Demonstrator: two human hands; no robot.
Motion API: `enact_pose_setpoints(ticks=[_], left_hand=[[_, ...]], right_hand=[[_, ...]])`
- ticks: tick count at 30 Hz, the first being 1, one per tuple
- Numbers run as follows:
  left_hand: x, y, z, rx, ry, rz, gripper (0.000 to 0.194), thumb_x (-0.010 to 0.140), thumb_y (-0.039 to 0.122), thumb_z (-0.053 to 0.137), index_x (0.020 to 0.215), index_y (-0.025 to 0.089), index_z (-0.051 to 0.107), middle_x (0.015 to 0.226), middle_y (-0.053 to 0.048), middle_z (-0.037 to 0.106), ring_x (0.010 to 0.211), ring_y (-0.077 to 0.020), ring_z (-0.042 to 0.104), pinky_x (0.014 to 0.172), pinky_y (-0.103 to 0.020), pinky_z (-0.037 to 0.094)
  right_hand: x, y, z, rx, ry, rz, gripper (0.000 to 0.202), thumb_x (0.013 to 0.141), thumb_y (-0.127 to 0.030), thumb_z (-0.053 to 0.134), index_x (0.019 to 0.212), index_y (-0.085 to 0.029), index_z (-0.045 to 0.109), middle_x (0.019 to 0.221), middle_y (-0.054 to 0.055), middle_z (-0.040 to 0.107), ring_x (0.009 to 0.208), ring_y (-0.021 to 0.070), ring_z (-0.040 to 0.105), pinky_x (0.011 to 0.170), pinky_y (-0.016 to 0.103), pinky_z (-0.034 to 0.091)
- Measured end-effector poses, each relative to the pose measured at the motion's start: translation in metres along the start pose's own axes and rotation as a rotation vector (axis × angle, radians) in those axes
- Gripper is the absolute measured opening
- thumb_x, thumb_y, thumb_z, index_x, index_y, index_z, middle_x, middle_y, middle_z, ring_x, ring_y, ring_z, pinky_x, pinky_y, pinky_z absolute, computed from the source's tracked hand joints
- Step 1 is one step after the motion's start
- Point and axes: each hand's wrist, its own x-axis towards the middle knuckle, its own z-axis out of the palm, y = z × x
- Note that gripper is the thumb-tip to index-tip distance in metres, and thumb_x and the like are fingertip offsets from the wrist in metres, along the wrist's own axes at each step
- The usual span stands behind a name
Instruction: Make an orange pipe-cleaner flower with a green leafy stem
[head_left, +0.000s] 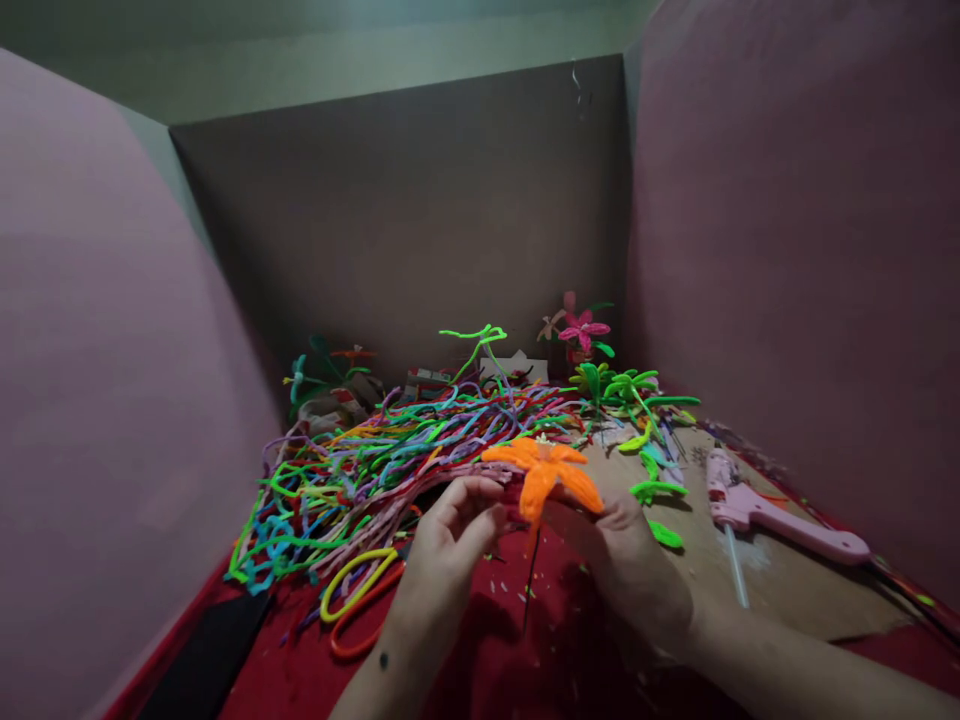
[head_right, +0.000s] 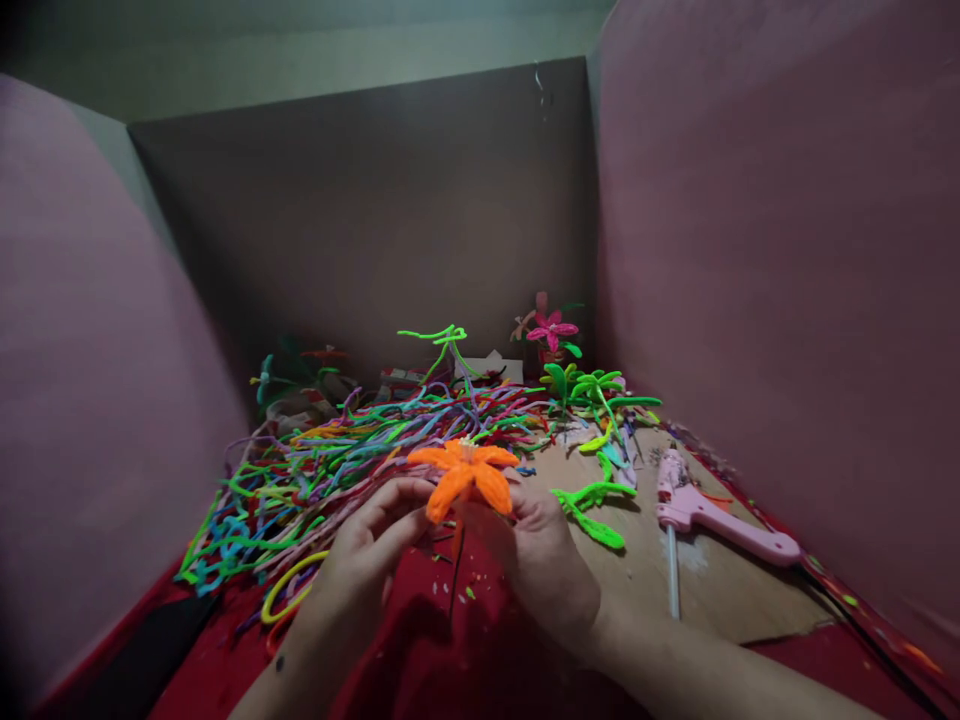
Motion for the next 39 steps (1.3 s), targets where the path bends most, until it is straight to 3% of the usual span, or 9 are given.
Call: enact_pose_setpoints(ticks=[4,9,14,19,24,28,35,39], left_hand=[[-0.008,-0.005,0.018,0.104,-0.062,0.075,0.025,0.069,0.023,0.066,0.092,0.018,0.058,0.087,-0.005,0.064,0.079,-0.0181,0.058,0.074,-0.028,0.045],[-0.012,-0.024,0.024,0.480,0.029,0.243,0.018,0.078,0.029,0.059,0.094,0.021,0.058,0.086,-0.006,0.065,0.072,-0.0186,0.058,0.065,-0.026,0.041],[-0.010,-0.038,0.019,0.683,0.095,0.416,0.010,0.080,0.025,0.054,0.077,0.022,0.063,0.069,-0.005,0.062,0.060,-0.0171,0.056,0.060,-0.025,0.036],[-0.007,-0.039,0.021,0.571,0.102,0.435,0.013,0.079,0.020,0.053,0.074,0.022,0.065,0.065,-0.003,0.059,0.056,-0.0145,0.052,0.058,-0.022,0.036],[-0.005,-0.036,0.023,0.412,0.141,0.317,0.008,0.074,0.023,0.058,0.069,0.023,0.065,0.057,0.001,0.053,0.051,-0.0130,0.046,0.054,-0.020,0.035],[-0.005,-0.034,0.022,0.436,0.156,0.327,0.008,0.073,0.021,0.058,0.068,0.023,0.064,0.059,0.000,0.056,0.053,-0.0132,0.047,0.056,-0.020,0.036],[-0.004,-0.025,0.021,0.408,0.120,0.347,0.008,0.074,0.022,0.058,0.071,0.023,0.066,0.065,-0.001,0.062,0.059,-0.0144,0.054,0.061,-0.020,0.040],[-0.005,-0.028,0.016,0.412,0.103,0.364,0.007,0.074,0.023,0.059,0.072,0.023,0.067,0.067,-0.001,0.062,0.061,-0.0144,0.054,0.063,-0.020,0.040]], right_hand=[[0.004,0.005,0.001,0.344,-0.041,0.149,0.022,0.078,-0.035,0.062,0.093,-0.019,0.069,0.092,0.003,0.066,0.082,0.0164,0.058,0.077,0.029,0.045],[0.001,0.010,0.003,0.393,0.012,0.240,0.019,0.074,-0.034,0.067,0.080,-0.015,0.070,0.073,0.001,0.063,0.068,0.0127,0.055,0.068,0.026,0.044],[0.001,0.014,0.006,0.444,0.065,0.264,0.025,0.069,-0.037,0.071,0.079,-0.014,0.069,0.071,0.001,0.061,0.066,0.0117,0.053,0.065,0.024,0.043],[0.003,0.017,0.007,0.422,0.086,0.270,0.026,0.063,-0.038,0.075,0.071,-0.014,0.070,0.058,-0.002,0.056,0.054,0.0097,0.048,0.056,0.023,0.042],[0.004,0.017,0.007,0.246,0.045,0.147,0.028,0.074,-0.041,0.064,0.084,-0.016,0.071,0.077,0.004,0.065,0.073,0.0182,0.058,0.072,0.031,0.047],[0.002,0.020,0.009,0.140,0.035,0.077,0.027,0.079,-0.039,0.059,0.088,-0.017,0.070,0.079,0.004,0.065,0.081,0.0194,0.058,0.080,0.034,0.046],[0.002,0.020,0.012,0.201,-0.086,0.121,0.032,0.082,-0.043,0.054,0.097,-0.019,0.067,0.074,0.003,0.063,0.068,0.0161,0.057,0.067,0.030,0.050],[0.001,0.021,0.010,0.048,-0.062,-0.045,0.028,0.083,-0.039,0.053,0.100,-0.022,0.067,0.089,0.006,0.065,0.088,0.0202,0.058,0.086,0.037,0.046]])
